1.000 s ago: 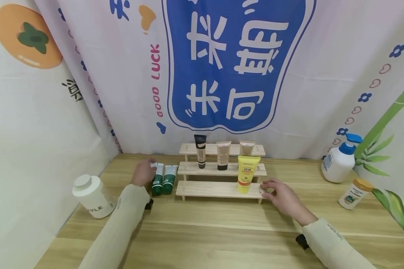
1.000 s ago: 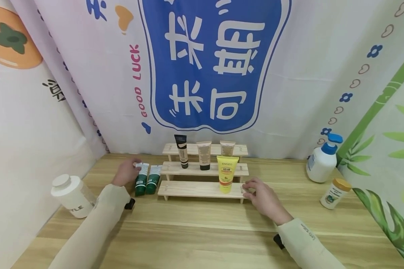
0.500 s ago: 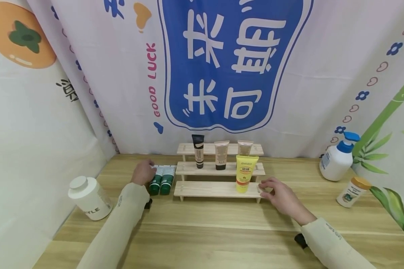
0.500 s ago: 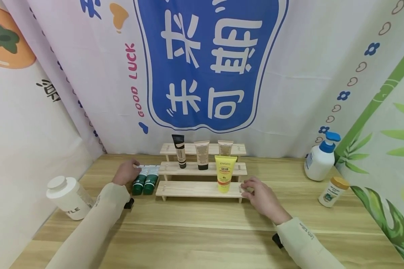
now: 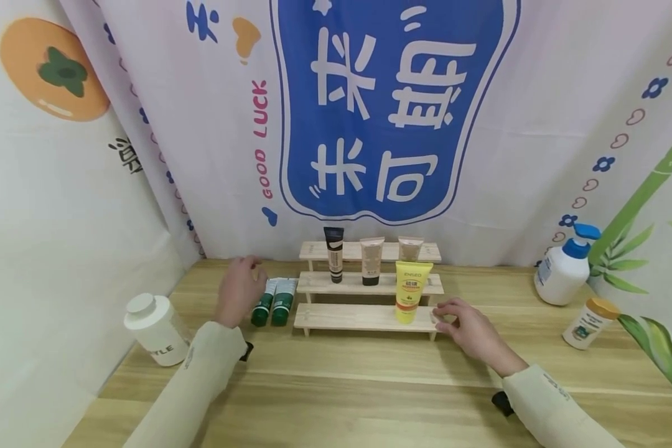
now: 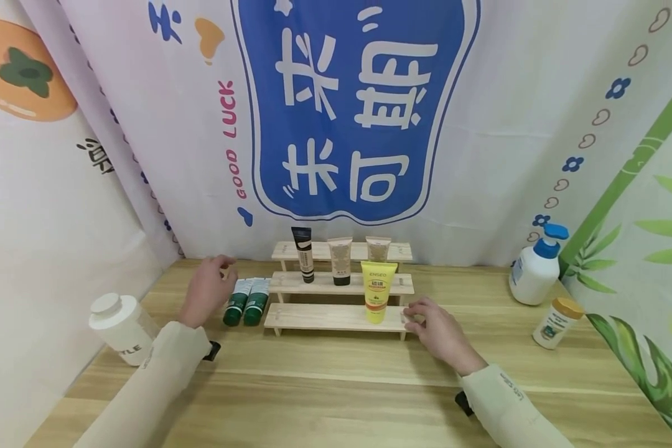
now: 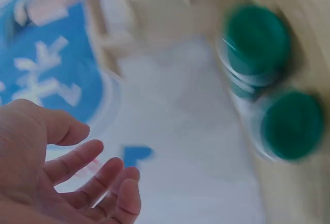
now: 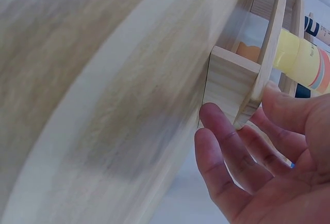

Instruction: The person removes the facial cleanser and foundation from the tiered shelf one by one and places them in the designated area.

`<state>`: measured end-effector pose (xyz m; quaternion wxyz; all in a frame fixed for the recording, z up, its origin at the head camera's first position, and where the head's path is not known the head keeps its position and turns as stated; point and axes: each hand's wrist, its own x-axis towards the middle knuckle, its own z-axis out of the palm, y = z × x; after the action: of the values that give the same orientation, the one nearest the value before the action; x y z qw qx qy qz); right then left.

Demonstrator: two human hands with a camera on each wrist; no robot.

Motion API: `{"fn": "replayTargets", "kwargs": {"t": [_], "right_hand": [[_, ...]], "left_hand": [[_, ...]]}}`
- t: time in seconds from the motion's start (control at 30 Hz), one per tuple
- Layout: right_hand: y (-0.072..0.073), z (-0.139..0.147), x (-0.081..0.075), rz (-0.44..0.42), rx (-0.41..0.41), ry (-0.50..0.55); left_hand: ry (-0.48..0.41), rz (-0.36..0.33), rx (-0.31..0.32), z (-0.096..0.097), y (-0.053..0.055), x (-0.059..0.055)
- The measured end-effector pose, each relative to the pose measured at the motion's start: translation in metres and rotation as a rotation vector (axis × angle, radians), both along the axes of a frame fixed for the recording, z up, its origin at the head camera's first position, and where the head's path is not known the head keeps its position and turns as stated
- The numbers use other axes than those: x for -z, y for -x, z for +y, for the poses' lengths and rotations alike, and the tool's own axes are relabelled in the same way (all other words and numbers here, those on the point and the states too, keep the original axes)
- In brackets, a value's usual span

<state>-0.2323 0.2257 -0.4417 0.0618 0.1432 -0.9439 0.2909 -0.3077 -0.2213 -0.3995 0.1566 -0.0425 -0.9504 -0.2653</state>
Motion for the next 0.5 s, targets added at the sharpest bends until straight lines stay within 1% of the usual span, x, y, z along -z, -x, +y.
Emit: {"fn": "replayTargets", "kwargs": {"t": [0.13, 0.2, 0.27, 0.3, 0.37, 0.5], "right_hand": [[-0.001, 0.001, 0.0, -0.001, -0.002, 0.005], [-0.001, 0.001, 0.0, -0.003, -0.002, 0.009], [-0.001, 0.0, 0.0, -0.004, 0.001, 0.01], [-0.001, 0.0, 0.0, -0.005, 0.001, 0.01], [-0.001, 0.0, 0.0, -0.005, 0.003, 0.011], [-0.001, -0.001, 0.001, -0.003, 0.001, 0.017]], "left_hand": [[-0.019, 0.19, 0.086, 0.027, -0.021, -0.018], [-0.045, 0.269, 0.152, 0.044, -0.031, -0.027], [-0.053, 0.325, 0.219, 0.062, -0.04, -0.032], [-0.061, 0.335, 0.261, 0.071, -0.044, -0.033], [-0.068, 0.334, 0.334, 0.088, -0.05, -0.033], [-0.078, 0.287, 0.45, 0.118, -0.06, -0.026]]}}
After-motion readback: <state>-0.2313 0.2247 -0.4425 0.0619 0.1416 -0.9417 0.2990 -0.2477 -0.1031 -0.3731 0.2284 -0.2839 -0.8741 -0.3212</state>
